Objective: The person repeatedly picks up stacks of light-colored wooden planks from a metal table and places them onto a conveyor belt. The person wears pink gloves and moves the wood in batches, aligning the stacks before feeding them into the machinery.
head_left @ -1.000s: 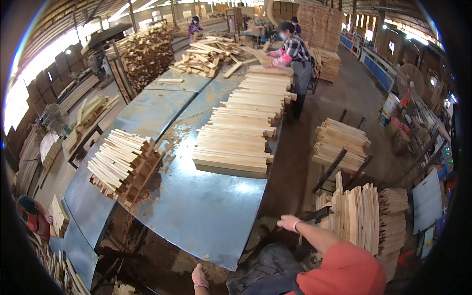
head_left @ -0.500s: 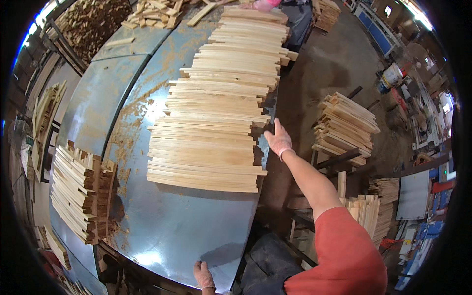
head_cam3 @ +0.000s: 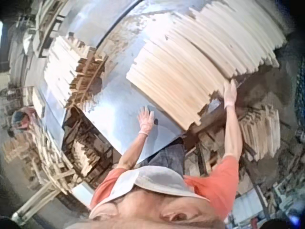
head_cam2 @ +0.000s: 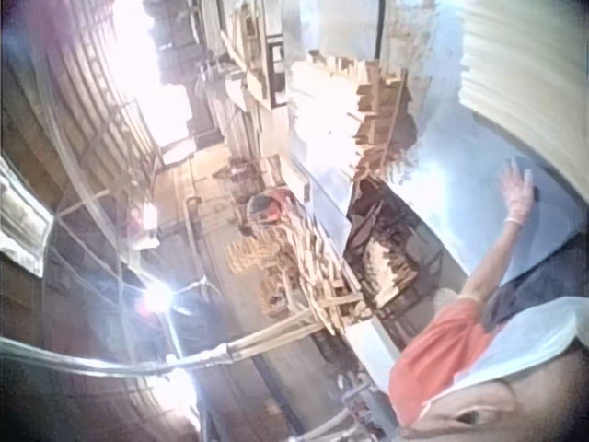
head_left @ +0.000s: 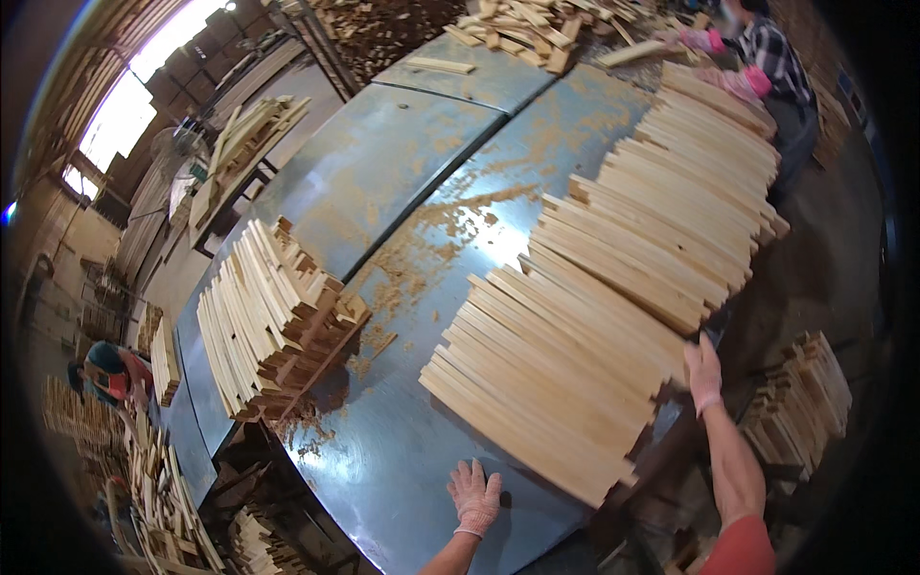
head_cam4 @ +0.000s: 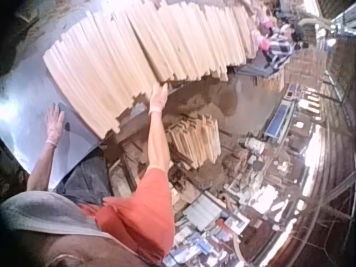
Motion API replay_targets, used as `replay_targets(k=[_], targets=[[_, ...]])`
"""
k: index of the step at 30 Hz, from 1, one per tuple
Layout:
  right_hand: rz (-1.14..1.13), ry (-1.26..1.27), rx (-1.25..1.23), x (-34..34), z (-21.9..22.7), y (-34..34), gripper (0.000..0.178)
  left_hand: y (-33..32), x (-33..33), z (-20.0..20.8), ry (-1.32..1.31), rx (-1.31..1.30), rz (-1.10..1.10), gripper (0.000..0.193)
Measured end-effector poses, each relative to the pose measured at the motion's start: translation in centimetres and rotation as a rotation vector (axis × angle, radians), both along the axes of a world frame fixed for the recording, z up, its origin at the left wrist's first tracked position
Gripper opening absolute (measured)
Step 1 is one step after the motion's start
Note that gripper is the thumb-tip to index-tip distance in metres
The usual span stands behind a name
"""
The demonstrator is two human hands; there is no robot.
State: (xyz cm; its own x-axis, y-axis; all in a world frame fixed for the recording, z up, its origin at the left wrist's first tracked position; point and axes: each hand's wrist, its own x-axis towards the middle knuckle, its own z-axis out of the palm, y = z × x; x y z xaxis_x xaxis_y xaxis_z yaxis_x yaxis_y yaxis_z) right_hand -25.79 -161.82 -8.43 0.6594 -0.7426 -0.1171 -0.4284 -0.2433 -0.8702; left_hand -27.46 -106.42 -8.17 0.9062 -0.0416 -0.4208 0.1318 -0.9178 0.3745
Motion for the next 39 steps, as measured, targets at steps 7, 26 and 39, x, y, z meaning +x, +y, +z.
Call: replay_targets(k=[7, 26, 39], targets=[[0.493, 0.375, 0.255, -9.7, 7.8, 11.9, 0.023, 3.7, 2.1, -2.3, -0.092, -0.076, 0.143, 0.067], [0.502, 0.149, 0.475, 7.9, -2.0, 17.4, 0.087, 6.0, 6.6, 2.4, 0.07, -1.232, 0.864, 0.075], [0.564, 0.197, 0.856, -0.7, 1.6, 20.7, 0.076, 12.1, -1.1, 3.6, 0.543, -1.237, 0.995, 0.046]])
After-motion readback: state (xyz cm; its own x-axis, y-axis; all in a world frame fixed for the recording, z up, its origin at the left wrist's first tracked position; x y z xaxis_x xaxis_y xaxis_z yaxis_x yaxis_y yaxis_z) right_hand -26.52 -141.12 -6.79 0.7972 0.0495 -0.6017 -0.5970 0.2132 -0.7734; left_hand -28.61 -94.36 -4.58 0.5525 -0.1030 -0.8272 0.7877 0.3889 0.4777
